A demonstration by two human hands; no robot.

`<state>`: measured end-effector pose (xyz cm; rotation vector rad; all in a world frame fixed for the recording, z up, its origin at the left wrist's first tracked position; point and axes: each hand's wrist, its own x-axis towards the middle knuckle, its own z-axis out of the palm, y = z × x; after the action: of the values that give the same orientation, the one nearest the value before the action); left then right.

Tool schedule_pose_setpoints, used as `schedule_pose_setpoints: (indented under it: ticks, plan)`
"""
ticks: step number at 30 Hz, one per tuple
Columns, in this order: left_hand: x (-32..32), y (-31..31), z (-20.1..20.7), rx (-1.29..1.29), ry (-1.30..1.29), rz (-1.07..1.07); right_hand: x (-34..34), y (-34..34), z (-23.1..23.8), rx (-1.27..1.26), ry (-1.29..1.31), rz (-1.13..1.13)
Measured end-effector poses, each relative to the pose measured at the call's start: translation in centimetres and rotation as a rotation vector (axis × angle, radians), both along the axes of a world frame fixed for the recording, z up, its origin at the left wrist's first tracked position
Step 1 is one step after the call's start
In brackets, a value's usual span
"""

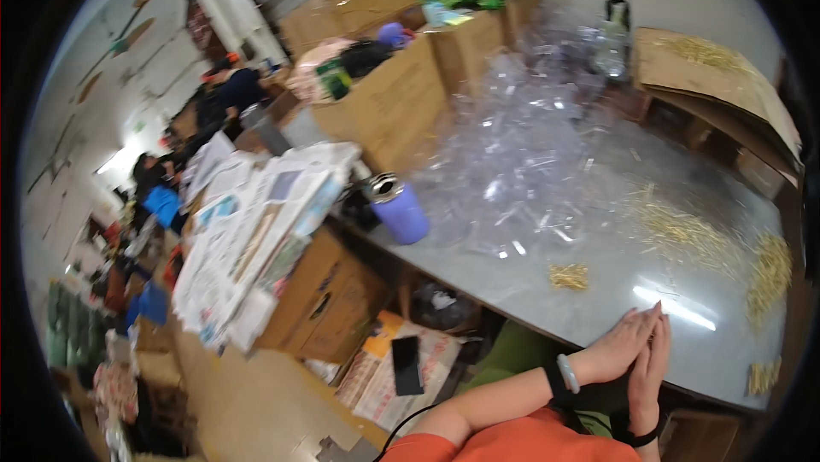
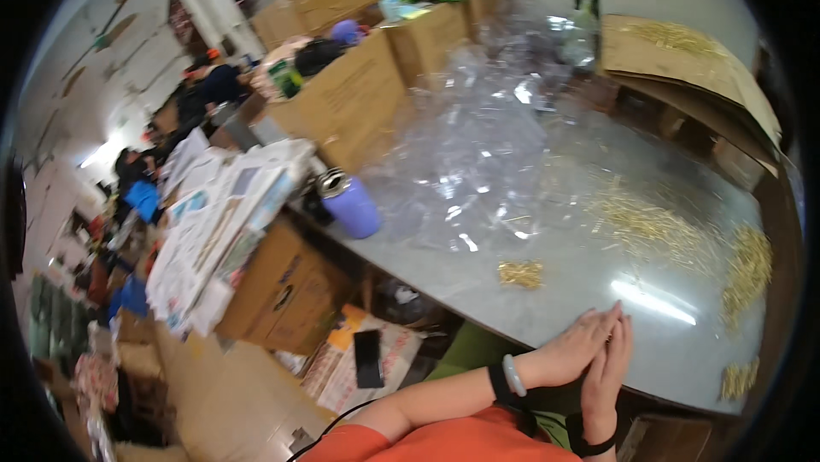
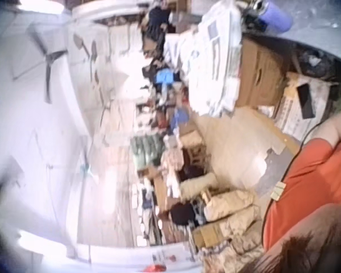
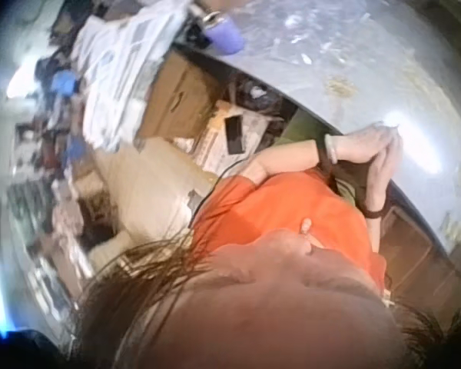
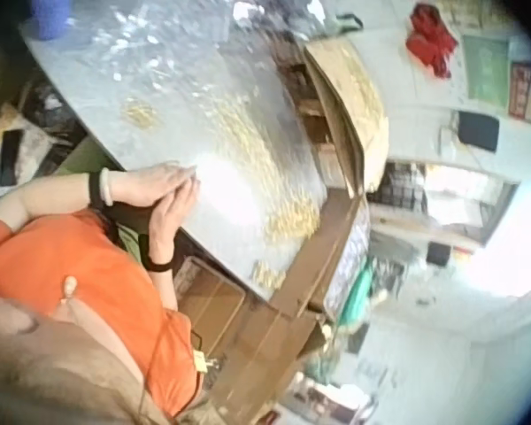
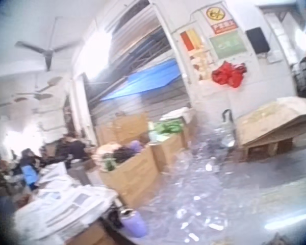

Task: Gathering bundles of gold-colored wires, placing them into small plastic bags, and then packing the bags into a large cardboard box.

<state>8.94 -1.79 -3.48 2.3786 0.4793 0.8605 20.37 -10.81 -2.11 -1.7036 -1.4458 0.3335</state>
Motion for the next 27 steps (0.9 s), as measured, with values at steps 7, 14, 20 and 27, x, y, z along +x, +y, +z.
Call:
schedule_pose_setpoints:
  ticks: [7,14,20,27]
  plan:
    - [0.4,-0.2,-0.2,-0.092,-0.11,-0.068,-1.3,-0.4,2.7,-0.04,-0.31,-0.042]
    - [-1.0,0.6,0.2,-0.107,-0.086,-0.204,-0.9,-0.4,1.2,0.001,-0.449,-0.137]
    - [-3.6,0.9,3.6,-0.127,-0.193,-0.135,-1.3,0.0,1.7,0.051,-0.467,-0.17]
    - [-17.2,12.3,11.2,0.367,0.123,0.754,-0.6,0.7,2.7,0.118,-0.387,-0.167]
